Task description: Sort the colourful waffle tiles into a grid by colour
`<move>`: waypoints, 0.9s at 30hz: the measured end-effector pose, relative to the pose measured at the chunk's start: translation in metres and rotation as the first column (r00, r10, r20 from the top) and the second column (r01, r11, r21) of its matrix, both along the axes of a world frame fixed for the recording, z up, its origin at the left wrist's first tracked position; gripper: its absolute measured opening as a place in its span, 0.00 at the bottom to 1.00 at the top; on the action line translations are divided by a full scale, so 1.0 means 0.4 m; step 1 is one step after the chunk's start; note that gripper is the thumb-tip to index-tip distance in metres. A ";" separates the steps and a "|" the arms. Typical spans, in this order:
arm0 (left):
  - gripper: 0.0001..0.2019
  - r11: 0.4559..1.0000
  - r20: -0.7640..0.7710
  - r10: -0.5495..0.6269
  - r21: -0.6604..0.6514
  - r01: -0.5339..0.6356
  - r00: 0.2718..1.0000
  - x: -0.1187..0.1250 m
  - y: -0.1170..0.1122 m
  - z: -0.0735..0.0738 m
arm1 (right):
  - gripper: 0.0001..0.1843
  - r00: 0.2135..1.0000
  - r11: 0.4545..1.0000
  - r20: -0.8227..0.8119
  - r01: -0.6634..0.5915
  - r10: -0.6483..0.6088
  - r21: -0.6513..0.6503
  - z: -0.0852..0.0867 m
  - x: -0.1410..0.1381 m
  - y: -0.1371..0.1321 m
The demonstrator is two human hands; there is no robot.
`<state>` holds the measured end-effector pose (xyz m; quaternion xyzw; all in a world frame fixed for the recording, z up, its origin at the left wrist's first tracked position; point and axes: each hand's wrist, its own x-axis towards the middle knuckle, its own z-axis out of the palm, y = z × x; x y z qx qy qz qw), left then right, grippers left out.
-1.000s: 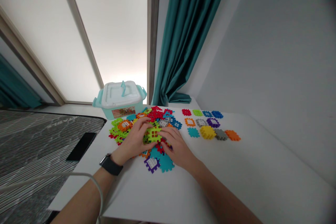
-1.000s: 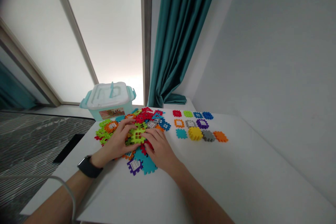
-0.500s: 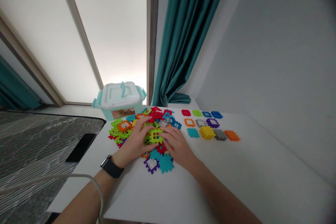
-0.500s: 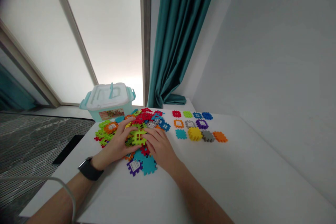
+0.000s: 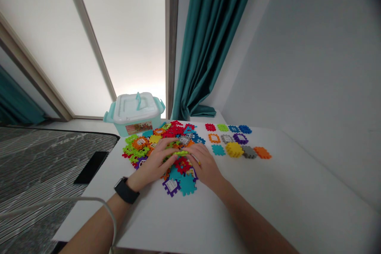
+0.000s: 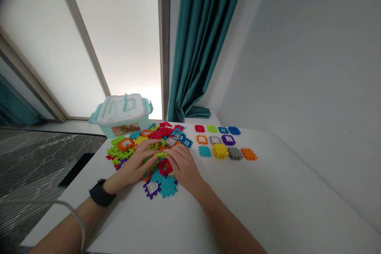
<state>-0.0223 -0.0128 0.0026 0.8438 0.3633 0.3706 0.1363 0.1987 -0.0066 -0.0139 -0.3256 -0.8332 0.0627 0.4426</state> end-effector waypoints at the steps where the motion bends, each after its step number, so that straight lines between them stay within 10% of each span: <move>1: 0.11 1.000 0.001 0.015 0.014 -0.015 1.000 0.000 0.000 -0.001 | 0.14 1.000 1.000 -0.012 0.015 -0.015 -0.014 0.000 -0.001 0.000; 9: 0.28 0.990 -0.080 0.067 0.127 -0.056 0.995 -0.003 0.001 -0.009 | 0.09 0.972 0.969 -0.202 0.066 -0.116 -0.239 -0.003 -0.004 0.003; 19: 0.23 0.980 -0.169 0.060 0.195 -0.027 0.984 -0.014 0.009 -0.018 | 0.08 0.976 0.943 -0.202 0.013 -0.085 -0.333 -0.003 -0.010 0.003; 27: 0.21 0.984 -0.109 0.104 0.156 -0.086 0.989 -0.020 0.011 -0.013 | 0.14 0.997 1.000 0.074 -0.028 0.028 -0.007 0.003 0.008 -0.003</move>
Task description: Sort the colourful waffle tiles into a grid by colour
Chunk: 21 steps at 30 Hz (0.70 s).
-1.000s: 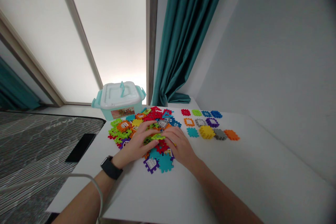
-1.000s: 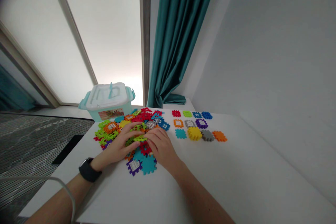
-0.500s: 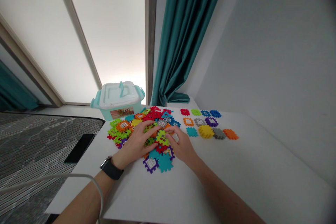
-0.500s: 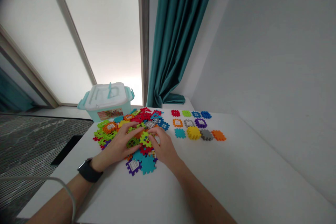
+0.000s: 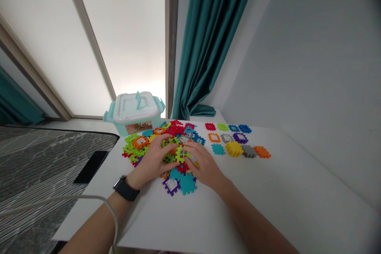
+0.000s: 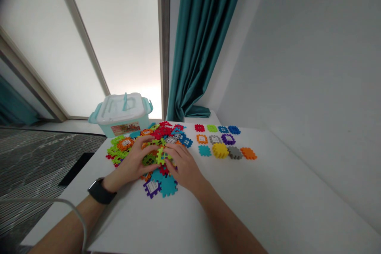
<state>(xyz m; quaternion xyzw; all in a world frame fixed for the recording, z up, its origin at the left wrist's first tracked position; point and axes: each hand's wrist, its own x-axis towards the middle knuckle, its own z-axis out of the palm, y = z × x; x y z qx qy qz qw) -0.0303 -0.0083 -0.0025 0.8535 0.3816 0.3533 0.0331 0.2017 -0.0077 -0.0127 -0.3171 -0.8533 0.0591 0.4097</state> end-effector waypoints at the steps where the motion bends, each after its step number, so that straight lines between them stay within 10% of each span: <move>1: 0.21 1.000 0.011 0.013 0.001 -0.013 1.000 -0.004 0.003 0.000 | 0.15 1.000 0.999 0.031 0.000 -0.001 0.035 0.001 0.002 -0.001; 21: 0.20 0.999 0.049 0.037 0.035 -0.039 0.998 -0.013 0.017 -0.011 | 0.11 0.995 0.962 0.069 0.045 -0.066 0.270 -0.012 0.006 0.014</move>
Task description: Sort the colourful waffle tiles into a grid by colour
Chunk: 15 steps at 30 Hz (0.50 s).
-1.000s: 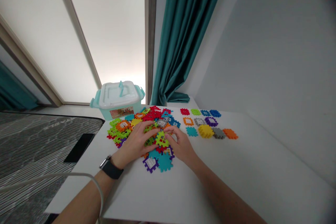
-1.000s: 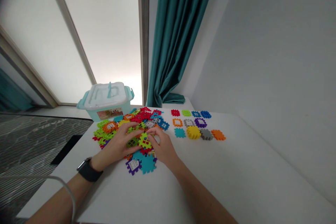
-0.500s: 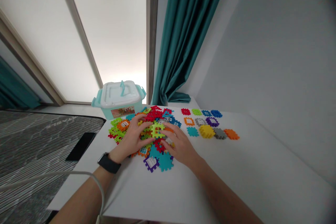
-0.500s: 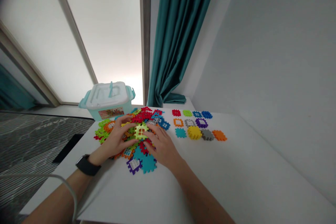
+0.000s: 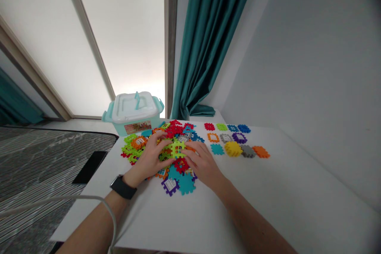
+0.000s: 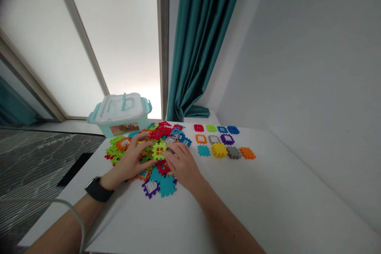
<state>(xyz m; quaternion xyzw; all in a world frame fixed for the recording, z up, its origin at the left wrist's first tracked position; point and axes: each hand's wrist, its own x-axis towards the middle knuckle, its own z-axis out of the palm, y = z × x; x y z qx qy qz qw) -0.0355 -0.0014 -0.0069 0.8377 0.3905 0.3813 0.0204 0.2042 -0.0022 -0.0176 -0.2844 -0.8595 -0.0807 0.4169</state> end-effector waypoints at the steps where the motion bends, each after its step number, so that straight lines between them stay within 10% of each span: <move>1: 0.20 1.000 -0.005 0.002 0.007 -0.002 1.000 0.000 0.000 0.000 | 0.11 1.000 1.000 -0.003 0.002 -0.002 0.009 0.001 -0.001 0.000; 15: 0.20 0.999 0.013 -0.030 0.038 0.030 0.999 0.002 -0.001 0.004 | 0.15 0.994 0.996 -0.111 -0.012 0.002 -0.088 -0.001 -0.007 0.000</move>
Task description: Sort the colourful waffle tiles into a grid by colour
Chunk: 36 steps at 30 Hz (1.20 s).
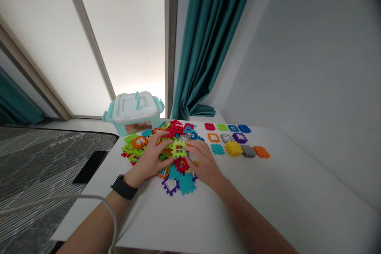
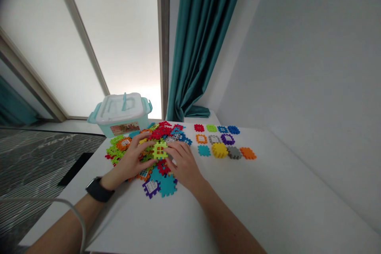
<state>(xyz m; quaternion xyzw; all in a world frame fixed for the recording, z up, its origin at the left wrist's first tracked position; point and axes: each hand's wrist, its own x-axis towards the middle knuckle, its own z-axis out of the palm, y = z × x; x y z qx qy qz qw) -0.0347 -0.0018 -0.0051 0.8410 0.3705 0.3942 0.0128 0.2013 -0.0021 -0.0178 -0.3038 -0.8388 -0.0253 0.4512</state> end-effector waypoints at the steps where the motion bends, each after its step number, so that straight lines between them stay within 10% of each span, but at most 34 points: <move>1: 0.20 1.000 0.002 -0.001 0.001 0.001 1.000 0.000 0.000 0.000 | 0.15 1.000 1.000 0.000 0.000 0.000 -0.004 -0.001 0.000 0.000; 30: 0.20 0.993 0.083 0.004 -0.117 0.006 0.997 0.003 -0.006 0.004 | 0.10 1.000 0.999 -0.005 0.003 -0.002 0.053 0.011 0.008 0.002; 36: 0.07 0.967 0.092 -0.029 -0.249 0.051 0.995 0.010 -0.012 0.016 | 0.07 0.996 0.999 -0.085 -0.024 0.022 -0.026 0.022 0.002 -0.011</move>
